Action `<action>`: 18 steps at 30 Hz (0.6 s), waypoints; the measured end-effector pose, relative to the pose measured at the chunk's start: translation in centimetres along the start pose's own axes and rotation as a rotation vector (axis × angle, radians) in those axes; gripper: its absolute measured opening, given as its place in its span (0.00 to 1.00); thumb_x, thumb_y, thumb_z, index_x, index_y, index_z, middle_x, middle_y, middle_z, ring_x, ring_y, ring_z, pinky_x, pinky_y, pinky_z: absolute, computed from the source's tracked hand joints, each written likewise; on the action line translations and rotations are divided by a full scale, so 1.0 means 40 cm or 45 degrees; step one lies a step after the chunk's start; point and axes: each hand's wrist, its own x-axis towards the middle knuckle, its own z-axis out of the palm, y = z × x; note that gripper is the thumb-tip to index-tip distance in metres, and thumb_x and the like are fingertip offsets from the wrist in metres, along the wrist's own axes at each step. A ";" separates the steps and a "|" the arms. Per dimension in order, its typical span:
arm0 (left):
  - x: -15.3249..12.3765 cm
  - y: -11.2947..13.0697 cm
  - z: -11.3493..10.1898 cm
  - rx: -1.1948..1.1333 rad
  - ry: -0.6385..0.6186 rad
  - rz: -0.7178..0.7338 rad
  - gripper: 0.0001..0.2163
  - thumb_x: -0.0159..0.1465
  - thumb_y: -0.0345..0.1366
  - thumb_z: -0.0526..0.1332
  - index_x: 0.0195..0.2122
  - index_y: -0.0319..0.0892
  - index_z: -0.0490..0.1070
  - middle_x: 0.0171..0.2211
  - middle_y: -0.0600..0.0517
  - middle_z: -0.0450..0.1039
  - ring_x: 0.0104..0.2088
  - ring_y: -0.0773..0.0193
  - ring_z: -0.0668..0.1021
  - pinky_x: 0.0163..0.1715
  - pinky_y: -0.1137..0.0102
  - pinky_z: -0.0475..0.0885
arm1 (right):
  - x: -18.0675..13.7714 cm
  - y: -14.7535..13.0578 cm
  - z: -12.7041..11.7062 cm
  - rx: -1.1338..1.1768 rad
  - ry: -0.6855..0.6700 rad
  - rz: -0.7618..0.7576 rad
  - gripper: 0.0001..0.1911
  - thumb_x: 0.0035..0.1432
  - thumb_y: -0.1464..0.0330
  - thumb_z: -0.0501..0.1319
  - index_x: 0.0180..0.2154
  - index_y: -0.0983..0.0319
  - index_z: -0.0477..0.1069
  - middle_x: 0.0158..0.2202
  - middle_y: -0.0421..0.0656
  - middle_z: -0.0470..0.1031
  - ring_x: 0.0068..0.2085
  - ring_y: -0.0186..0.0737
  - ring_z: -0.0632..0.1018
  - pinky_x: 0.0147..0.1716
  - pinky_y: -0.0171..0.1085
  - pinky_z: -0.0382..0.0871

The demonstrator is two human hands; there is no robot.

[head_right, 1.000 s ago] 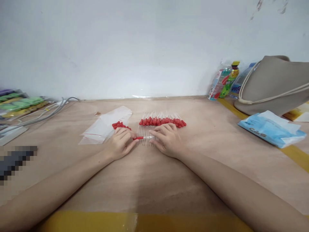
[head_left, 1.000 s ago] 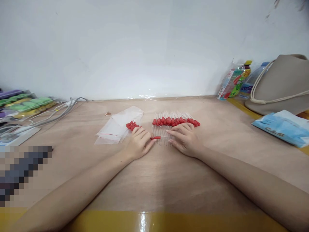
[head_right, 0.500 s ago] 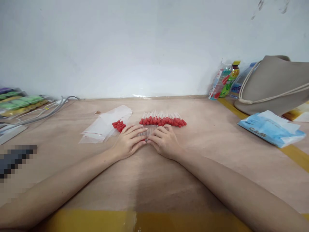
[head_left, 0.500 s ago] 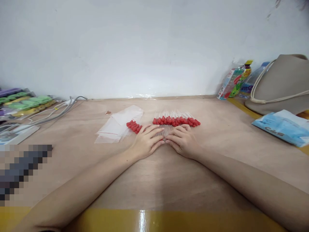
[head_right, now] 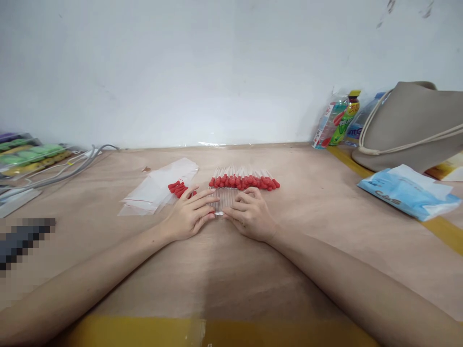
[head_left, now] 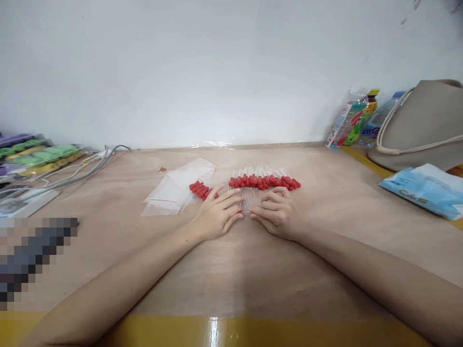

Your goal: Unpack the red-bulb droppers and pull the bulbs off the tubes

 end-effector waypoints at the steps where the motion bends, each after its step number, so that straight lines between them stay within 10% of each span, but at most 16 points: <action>1: 0.000 0.001 -0.001 -0.001 0.001 0.003 0.09 0.65 0.36 0.51 0.36 0.43 0.71 0.49 0.52 0.71 0.56 0.59 0.65 0.57 0.55 0.51 | 0.000 -0.002 -0.001 0.009 0.014 -0.008 0.07 0.58 0.67 0.56 0.34 0.57 0.73 0.25 0.36 0.75 0.32 0.34 0.70 0.42 0.43 0.56; 8: -0.029 -0.017 -0.012 0.000 0.045 -0.022 0.08 0.65 0.34 0.52 0.35 0.42 0.70 0.46 0.51 0.72 0.54 0.58 0.67 0.55 0.55 0.55 | -0.018 0.019 -0.013 0.039 0.105 -0.017 0.06 0.56 0.70 0.58 0.34 0.58 0.73 0.25 0.37 0.74 0.32 0.34 0.70 0.41 0.41 0.58; 18: -0.027 -0.114 -0.040 -0.115 0.473 -0.613 0.09 0.63 0.32 0.53 0.41 0.41 0.71 0.36 0.48 0.63 0.36 0.63 0.70 0.35 0.67 0.70 | -0.007 0.026 0.025 0.127 0.095 0.335 0.14 0.58 0.74 0.50 0.45 0.64 0.68 0.30 0.44 0.71 0.32 0.36 0.70 0.33 0.37 0.60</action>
